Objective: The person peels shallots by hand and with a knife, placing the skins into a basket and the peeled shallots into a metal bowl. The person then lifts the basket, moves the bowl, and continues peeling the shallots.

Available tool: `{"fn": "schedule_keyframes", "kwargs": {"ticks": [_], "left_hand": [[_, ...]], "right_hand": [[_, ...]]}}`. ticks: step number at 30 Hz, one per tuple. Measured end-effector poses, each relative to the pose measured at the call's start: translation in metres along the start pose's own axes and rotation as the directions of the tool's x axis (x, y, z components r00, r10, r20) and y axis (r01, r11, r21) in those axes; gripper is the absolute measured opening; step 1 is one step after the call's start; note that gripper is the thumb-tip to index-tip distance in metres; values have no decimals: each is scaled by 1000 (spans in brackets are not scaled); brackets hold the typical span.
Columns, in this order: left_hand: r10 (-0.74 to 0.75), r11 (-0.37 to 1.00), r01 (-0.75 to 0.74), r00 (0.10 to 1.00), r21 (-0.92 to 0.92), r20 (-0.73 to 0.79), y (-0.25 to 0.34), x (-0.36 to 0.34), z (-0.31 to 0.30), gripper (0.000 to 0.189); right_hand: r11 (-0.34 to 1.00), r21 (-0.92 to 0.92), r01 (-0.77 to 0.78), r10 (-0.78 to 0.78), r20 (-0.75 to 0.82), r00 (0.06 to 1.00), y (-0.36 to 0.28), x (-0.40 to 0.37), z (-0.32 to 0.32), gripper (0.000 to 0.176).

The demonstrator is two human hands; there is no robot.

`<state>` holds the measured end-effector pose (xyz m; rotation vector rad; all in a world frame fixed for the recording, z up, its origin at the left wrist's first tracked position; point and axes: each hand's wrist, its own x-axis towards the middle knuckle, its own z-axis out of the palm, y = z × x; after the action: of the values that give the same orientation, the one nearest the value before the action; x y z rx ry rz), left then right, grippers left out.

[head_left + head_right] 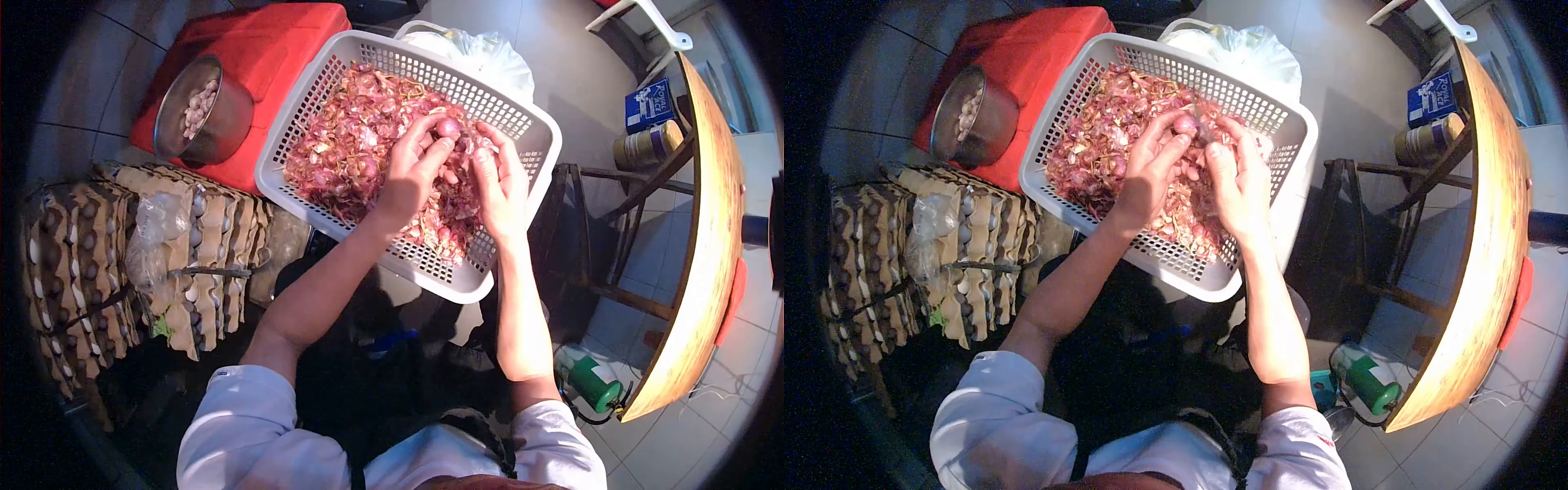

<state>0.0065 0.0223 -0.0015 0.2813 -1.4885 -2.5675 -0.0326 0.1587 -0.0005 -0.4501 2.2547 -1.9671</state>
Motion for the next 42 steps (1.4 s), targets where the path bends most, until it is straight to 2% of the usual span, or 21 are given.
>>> {"fn": "schedule_keyframes", "kwargs": {"ticks": [1, 2, 5, 11, 15, 18, 20, 21, 23, 26, 30, 35, 36, 39, 42], "left_hand": [[-18, 999, 18, 1000, -28, -11, 1, 1, -2, 27], [6, 999, -6, 1000, -46, 14, -3, 4, -5, 27], [21, 999, -18, 998, -41, 64, -4, 4, -9, 28], [-94, 991, 104, 989, -82, 114, 5, 5, -14, 33], [-61, 980, 78, 994, -184, 96, -3, 8, -15, 30], [-49, 975, 59, 997, -216, 51, -4, 8, -14, 25], [-38, 975, 44, 999, -218, 32, -6, 8, -15, 24], [-22, 981, 30, 999, -194, 40, -5, 8, -16, 25], [10, 989, -1, 998, -145, 58, -4, 8, -16, 26], [31, 992, -29, 999, -121, 11, -4, 7, -14, 24], [75, 997, -74, 997, 19, -19, -5, 5, -12, 25], [136, 968, -125, 990, 219, -34, 1, -5, 1, 27], [134, 973, -124, 990, 192, -40, 0, -4, 1, 27], [121, 985, -110, 990, 134, -73, -1, 1, -2, 27], [70, 990, -57, 993, 132, -95, 12, 3, -5, 27]], "right_hand": [[1000, 1, -27, 27, 33, 999, -5, -1, 1, 38], [981, -153, 117, -112, 43, 993, -6, -1, 0, 38], [984, -145, 104, -93, 80, 992, -9, -3, 3, 38], [974, -199, 111, -105, 43, 994, -11, -3, 3, 38], [993, -109, 32, -21, 100, 995, -1, -3, 3, 39], [985, -151, 88, -74, 92, 993, 0, -3, 3, 39], [990, -137, 39, -26, 98, 995, -4, -4, 4, 38], [991, -131, 15, -1, 100, 995, -5, -4, 4, 38], [988, -139, 66, -57, 64, 996, -2, -5, 6, 40], [984, -167, 69, -63, 41, 997, -4, -6, 6, 40], [981, -192, 39, -36, 16, 999, -10, -8, 7, 37], [980, -172, 101, -97, 35, 995, -7, -1, 1, 32], [979, -166, 120, -117, 31, 993, -4, 0, 0, 31], [999, -13, 53, -52, 103, 993, -1, 2, 0, 32], [998, -50, 37, -33, 75, 997, -5, -5, 5, 33]]}}
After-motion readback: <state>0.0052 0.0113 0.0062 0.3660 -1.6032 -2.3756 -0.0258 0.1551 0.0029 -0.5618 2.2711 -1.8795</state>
